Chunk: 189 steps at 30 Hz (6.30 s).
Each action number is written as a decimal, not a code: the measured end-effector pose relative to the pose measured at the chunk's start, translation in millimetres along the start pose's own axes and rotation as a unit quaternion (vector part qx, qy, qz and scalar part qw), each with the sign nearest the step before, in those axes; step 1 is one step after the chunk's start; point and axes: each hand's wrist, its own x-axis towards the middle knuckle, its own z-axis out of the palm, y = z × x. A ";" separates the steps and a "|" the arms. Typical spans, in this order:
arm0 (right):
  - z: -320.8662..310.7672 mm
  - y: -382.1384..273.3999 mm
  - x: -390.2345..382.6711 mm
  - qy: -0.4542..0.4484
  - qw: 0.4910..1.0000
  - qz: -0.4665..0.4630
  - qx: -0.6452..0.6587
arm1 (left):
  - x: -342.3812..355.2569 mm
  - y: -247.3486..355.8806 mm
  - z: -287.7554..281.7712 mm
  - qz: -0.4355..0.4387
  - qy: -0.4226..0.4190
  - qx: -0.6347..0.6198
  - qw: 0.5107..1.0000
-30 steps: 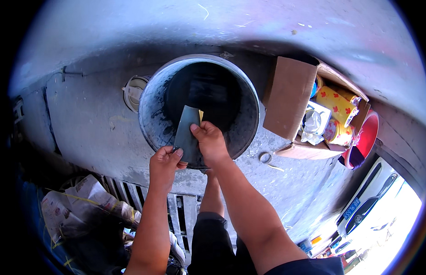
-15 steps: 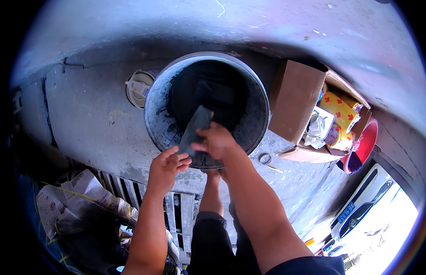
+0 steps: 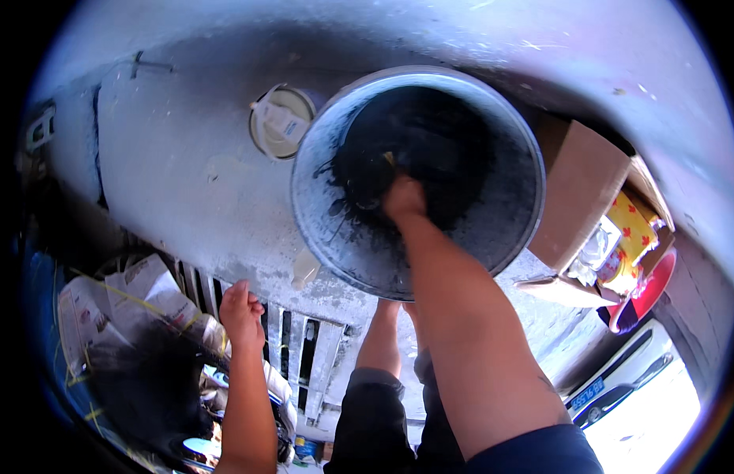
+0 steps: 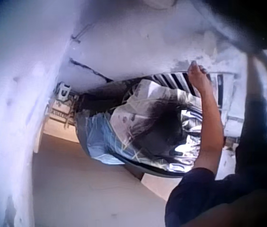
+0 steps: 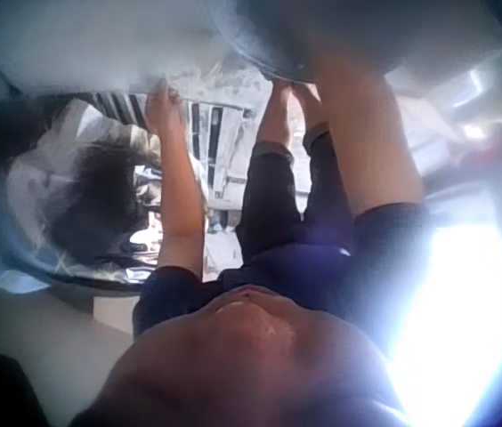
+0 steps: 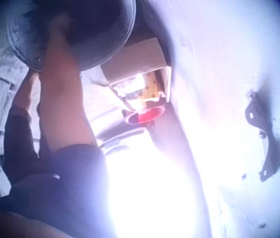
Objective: The person sands a black car part, likely a bumper, using a sanding block and water. They repeatedly rub the surface with the block while holding a water bottle, occasionally dipping the block into a bucket of water to clean it. The person also wipes the surface with their hand to check the finish.
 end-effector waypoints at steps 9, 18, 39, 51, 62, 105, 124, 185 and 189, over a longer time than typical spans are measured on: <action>-52.6 -10.8 -35.2 0.007 0.997 0.001 0.081 | 127.0 -112.9 17.2 -0.238 0.028 0.201 0.950; -129.3 -36.0 -99.6 -0.008 0.863 0.098 0.496 | 118.4 -158.7 24.5 -0.408 -0.194 -0.094 0.887; 10.5 -223.9 -353.9 -0.244 0.671 0.053 0.698 | -172.6 4.7 -458.7 0.173 0.060 -0.272 0.945; 258.9 -485.7 -574.8 -0.241 0.811 -0.321 0.425 | -223.3 49.6 -634.8 0.344 0.054 0.018 0.937; 339.6 -513.0 -617.7 -0.022 0.803 -0.494 0.332 | -220.7 54.1 -639.2 0.304 0.093 0.130 0.939; 345.1 -529.2 -623.5 -0.019 0.816 -0.455 0.356 | -220.2 54.0 -658.7 0.334 0.135 0.310 0.880; 295.3 -595.0 -588.1 -0.041 0.810 -0.492 0.318 | -220.4 61.9 -648.2 0.360 0.147 0.219 0.895; 318.1 -550.1 -589.3 -0.071 0.805 -0.487 0.332 | -219.7 64.1 -667.0 0.356 0.155 0.312 0.867; 321.7 -541.1 -594.6 -0.064 0.828 -0.451 0.328 | -221.7 66.6 -661.5 0.354 0.148 0.329 0.863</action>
